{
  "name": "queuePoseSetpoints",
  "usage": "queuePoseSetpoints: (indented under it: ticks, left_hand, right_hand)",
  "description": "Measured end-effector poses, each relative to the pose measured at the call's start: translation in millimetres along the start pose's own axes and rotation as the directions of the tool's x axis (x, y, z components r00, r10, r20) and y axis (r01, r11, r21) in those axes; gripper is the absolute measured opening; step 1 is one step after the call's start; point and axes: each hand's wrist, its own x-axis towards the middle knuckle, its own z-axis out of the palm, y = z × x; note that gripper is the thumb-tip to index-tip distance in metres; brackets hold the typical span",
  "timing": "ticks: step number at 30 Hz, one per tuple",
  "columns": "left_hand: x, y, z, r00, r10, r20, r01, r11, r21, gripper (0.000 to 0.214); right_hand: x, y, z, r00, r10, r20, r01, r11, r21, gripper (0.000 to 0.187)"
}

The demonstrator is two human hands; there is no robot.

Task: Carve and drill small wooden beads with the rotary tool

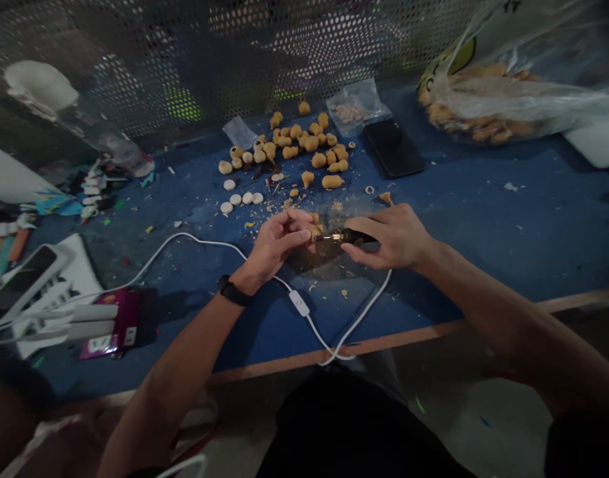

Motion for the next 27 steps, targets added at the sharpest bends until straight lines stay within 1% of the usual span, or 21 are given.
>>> queuePoseSetpoints:
  ticks: [3, 6, 9, 12, 14, 21, 23, 27]
  left_hand:
    - [0.1, -1.3, -1.5, 1.000, -0.004, -0.007, 0.004, 1.000, -0.012, 0.036]
    - [0.3, -1.7, -1.9, 1.000, -0.005, -0.004, 0.005, 1.000, -0.009, 0.035]
    - [0.2, -1.2, -1.3, 1.000, -0.004, 0.012, 0.005, 1.000, -0.004, 0.034]
    - [-0.2, -0.3, -0.3, 0.999, -0.012, 0.032, 0.012, 1.000, -0.002, 0.034]
    - [-0.6, 0.0, 0.1, 0.999, -0.018, 0.036, 0.019, 1.000, -0.005, 0.035]
    - [-0.2, -1.0, -1.0, 0.999, -0.020, 0.031, 0.020, 1.000, -0.009, 0.037]
    - [0.4, -0.9, -1.2, 0.999, -0.011, 0.031, 0.011, 1.000, -0.011, 0.037]
    - [0.5, 0.4, -0.4, 0.999, -0.007, 0.033, 0.008, 1.000, -0.014, 0.038]
  right_hand:
    - [0.5, -1.2, 0.8, 1.000, -0.021, 0.011, 0.021, 1.000, -0.003, 0.035]
    - [1.6, -1.7, 1.0, 0.997, -0.050, -0.050, 0.050, 0.999, 0.001, 0.034]
    - [1.9, -0.8, 0.9, 0.996, -0.028, -0.082, 0.029, 1.000, 0.000, 0.033]
    - [1.1, 0.6, 0.8, 0.997, 0.024, -0.069, -0.024, 1.000, 0.006, 0.032]
    - [0.6, 1.1, 0.6, 0.998, 0.036, -0.057, -0.035, 0.999, 0.011, 0.031]
    - [0.9, -0.8, 0.3, 0.996, -0.059, -0.068, 0.061, 0.998, 0.028, 0.030]
    - [0.8, -1.6, 0.7, 0.997, -0.058, -0.055, 0.059, 0.998, 0.027, 0.030]
    - [0.8, -1.5, 0.7, 1.000, -0.003, -0.016, 0.003, 1.000, 0.016, 0.033]
